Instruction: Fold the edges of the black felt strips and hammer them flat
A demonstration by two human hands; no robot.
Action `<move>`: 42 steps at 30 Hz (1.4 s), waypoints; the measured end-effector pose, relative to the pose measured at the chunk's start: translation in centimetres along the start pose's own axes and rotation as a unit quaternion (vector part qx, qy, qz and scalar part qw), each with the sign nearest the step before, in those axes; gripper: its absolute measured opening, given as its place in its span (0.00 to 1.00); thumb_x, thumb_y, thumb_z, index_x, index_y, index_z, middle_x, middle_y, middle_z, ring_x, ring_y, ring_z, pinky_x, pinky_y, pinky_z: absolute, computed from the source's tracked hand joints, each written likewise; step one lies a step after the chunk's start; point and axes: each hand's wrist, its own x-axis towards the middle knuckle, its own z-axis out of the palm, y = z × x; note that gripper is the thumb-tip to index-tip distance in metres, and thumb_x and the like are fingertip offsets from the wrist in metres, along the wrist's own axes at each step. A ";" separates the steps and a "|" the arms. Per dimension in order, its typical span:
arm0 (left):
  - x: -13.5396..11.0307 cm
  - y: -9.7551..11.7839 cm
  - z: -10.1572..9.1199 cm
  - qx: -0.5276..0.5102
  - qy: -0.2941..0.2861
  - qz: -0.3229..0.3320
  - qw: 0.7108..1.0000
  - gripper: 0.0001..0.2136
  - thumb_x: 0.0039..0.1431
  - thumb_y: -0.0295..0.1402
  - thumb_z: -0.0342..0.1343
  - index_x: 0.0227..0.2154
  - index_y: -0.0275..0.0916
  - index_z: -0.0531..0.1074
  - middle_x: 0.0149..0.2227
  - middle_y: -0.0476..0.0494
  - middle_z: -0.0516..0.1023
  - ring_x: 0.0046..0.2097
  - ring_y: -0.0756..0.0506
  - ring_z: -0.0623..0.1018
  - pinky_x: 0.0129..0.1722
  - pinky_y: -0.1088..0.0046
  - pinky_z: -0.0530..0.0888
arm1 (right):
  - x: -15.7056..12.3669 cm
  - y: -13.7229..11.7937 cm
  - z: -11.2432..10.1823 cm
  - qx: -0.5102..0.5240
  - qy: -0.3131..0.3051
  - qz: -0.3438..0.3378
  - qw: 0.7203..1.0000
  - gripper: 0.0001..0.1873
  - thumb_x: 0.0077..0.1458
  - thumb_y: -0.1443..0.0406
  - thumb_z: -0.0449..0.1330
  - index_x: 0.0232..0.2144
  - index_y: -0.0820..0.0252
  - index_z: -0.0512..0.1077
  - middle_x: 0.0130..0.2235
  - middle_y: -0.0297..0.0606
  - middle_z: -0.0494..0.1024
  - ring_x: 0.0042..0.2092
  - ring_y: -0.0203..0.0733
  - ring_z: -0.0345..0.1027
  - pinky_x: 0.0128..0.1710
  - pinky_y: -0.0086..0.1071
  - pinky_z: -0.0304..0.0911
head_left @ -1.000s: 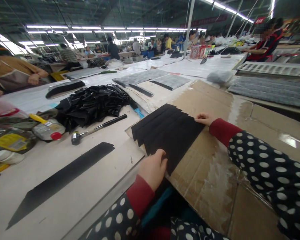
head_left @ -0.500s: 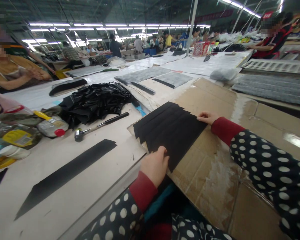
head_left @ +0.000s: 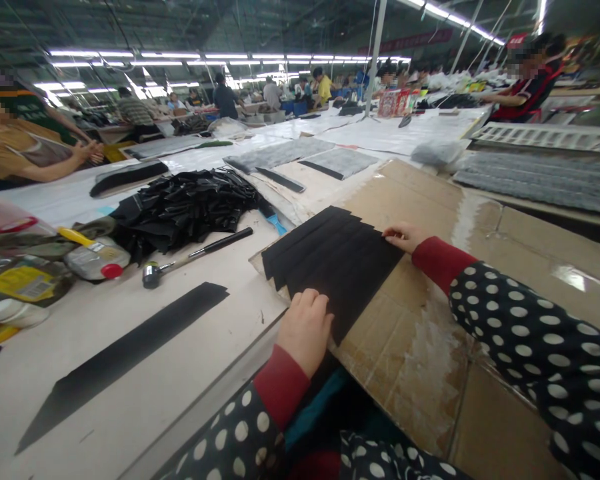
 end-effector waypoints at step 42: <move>-16.9 -19.0 -14.6 0.040 -0.067 -0.204 0.976 0.11 0.52 0.37 0.46 0.37 0.40 0.68 0.39 0.45 0.70 0.40 0.46 0.70 0.42 0.71 0.66 | 2.9 -22.8 -2.6 -0.004 -0.131 -0.239 0.962 0.21 0.45 0.51 0.50 0.35 0.55 0.72 0.37 0.43 0.73 0.38 0.48 0.66 0.37 0.38 0.60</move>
